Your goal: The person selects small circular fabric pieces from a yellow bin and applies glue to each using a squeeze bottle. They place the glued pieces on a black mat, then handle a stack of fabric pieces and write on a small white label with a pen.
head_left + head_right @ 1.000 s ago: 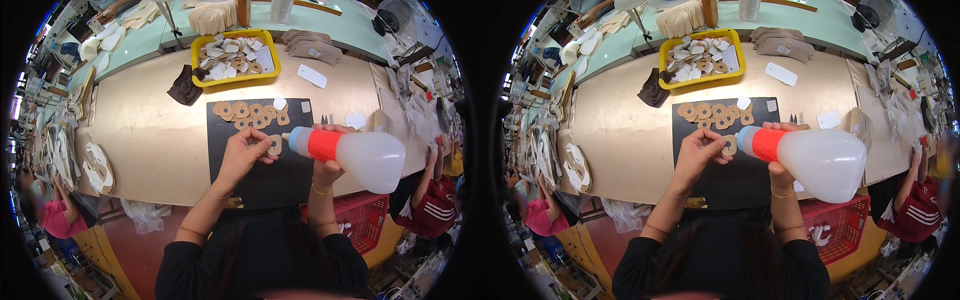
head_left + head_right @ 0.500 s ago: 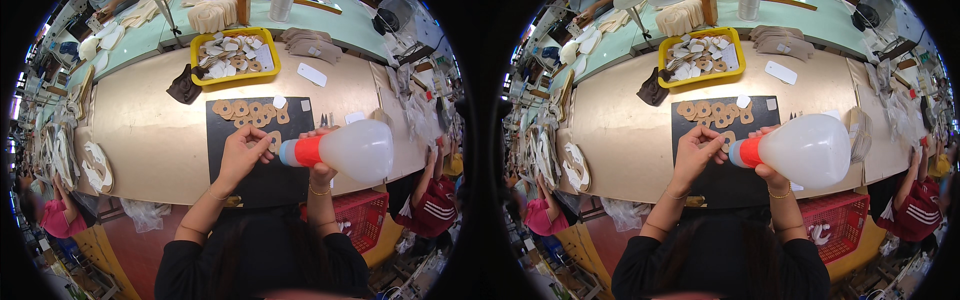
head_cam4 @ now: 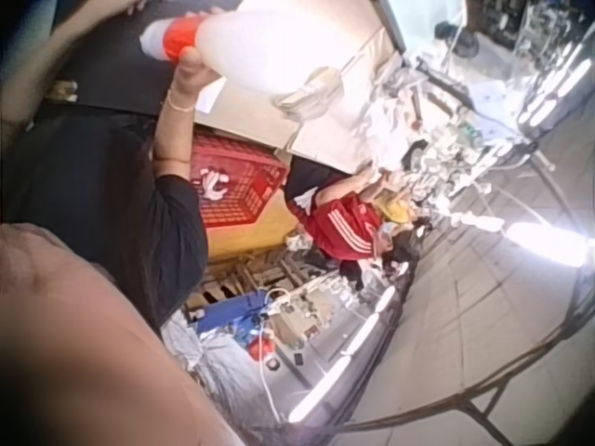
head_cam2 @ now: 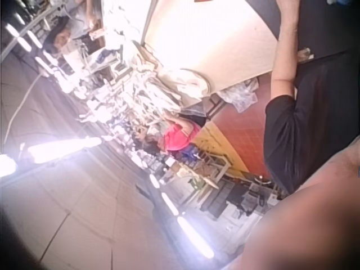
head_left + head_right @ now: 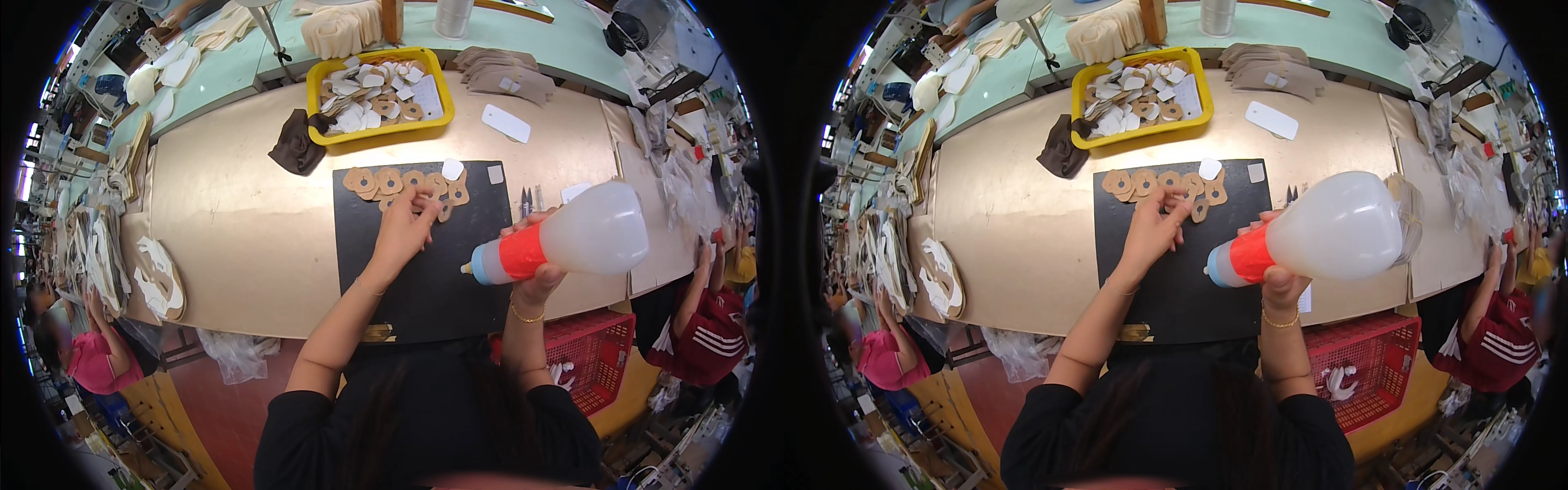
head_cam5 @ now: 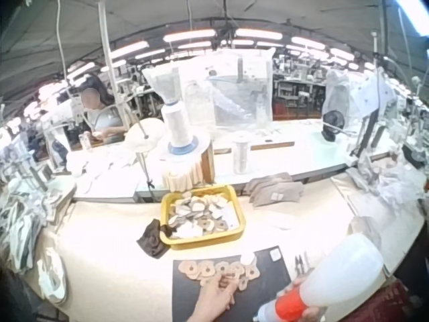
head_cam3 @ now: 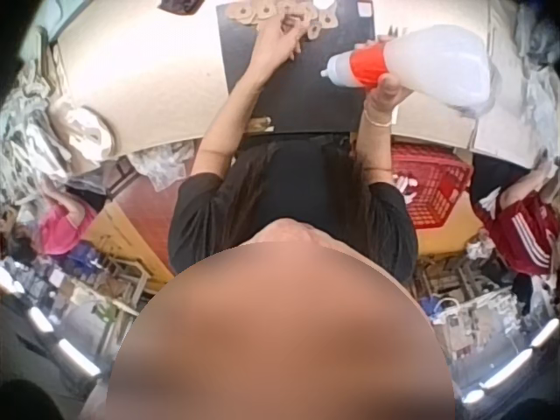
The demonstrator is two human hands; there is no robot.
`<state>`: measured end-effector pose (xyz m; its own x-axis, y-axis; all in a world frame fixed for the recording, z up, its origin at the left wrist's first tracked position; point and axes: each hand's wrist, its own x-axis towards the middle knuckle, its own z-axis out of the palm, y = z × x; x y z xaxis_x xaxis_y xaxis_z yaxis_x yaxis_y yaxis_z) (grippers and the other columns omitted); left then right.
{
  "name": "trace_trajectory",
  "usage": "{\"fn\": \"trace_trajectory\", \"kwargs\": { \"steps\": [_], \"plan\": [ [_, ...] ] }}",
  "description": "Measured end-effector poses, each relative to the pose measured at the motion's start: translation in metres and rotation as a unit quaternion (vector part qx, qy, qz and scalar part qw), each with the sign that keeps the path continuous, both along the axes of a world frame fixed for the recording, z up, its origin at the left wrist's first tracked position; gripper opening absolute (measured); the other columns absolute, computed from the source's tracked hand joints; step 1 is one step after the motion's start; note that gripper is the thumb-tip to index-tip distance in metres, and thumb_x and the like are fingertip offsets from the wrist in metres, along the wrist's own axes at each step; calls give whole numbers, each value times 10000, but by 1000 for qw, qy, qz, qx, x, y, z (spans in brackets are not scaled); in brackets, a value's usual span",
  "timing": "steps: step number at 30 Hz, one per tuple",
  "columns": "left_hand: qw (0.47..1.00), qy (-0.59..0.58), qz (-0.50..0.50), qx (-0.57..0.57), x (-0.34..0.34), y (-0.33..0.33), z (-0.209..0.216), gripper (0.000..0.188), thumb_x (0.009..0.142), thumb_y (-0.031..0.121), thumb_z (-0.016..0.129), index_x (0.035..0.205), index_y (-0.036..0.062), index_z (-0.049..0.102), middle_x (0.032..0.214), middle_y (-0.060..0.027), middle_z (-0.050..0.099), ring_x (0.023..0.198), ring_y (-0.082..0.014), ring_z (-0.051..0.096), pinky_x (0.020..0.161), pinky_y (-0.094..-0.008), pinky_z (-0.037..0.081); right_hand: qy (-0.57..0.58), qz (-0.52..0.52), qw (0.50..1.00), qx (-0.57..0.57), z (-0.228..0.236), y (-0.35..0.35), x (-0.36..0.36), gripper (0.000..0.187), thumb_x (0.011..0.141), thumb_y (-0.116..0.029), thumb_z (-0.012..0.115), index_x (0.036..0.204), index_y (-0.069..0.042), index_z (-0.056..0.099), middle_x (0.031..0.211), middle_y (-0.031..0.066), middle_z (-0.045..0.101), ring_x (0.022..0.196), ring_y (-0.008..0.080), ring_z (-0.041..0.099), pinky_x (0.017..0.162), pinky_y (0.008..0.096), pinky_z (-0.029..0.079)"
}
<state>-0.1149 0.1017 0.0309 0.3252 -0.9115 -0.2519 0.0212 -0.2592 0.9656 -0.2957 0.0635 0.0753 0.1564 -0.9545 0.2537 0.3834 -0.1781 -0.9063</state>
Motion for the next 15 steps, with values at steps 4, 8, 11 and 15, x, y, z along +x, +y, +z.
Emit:
{"fn": "trace_trajectory", "kwargs": {
  "steps": [4, 8, 11, 15],
  "plan": [
    [928, 369, 16, -36, 14, 1, 10, 380, 847, 2, 516, 1219, 2, 439, 961, -96, 557, 871, -163, 574, 734, -297, 494, -8, -6, 1000, 1, -1, -1, -5, 862, 619, -649, 756, 1106, 10, 485, 953, 66, 523, 860, 172, 599, 752, 359, 566],
    [813, 573, 79, -65, 14, 16, 32, 706, 604, -166, 369, 1285, 19, 366, 1116, -195, 484, 1026, -333, 521, 926, -450, 442, -35, 1, 999, -11, -4, -8, -4, 877, 638, -622, 758, 1148, 33, 473, 1016, 125, 552, 846, 209, 627, 734, 381, 580],
    [856, 507, 73, -76, 8, 23, 40, 739, 613, -182, 396, 1305, 68, 331, 1085, -168, 486, 1063, -338, 507, 961, -462, 421, -37, 8, 999, -20, -2, -9, -3, 879, 652, -608, 757, 1165, 45, 467, 1050, 154, 561, 853, 222, 633, 726, 388, 587],
    [856, 496, 112, -98, 6, 27, 34, 775, 621, -209, 403, 1309, 131, 297, 1014, -121, 460, 1032, -301, 503, 964, -441, 416, -20, -4, 1000, 1, 2, -7, -2, 865, 643, -672, 721, 1118, 9, 482, 967, 70, 528, 860, 174, 599, 754, 360, 564]
  ]
}}
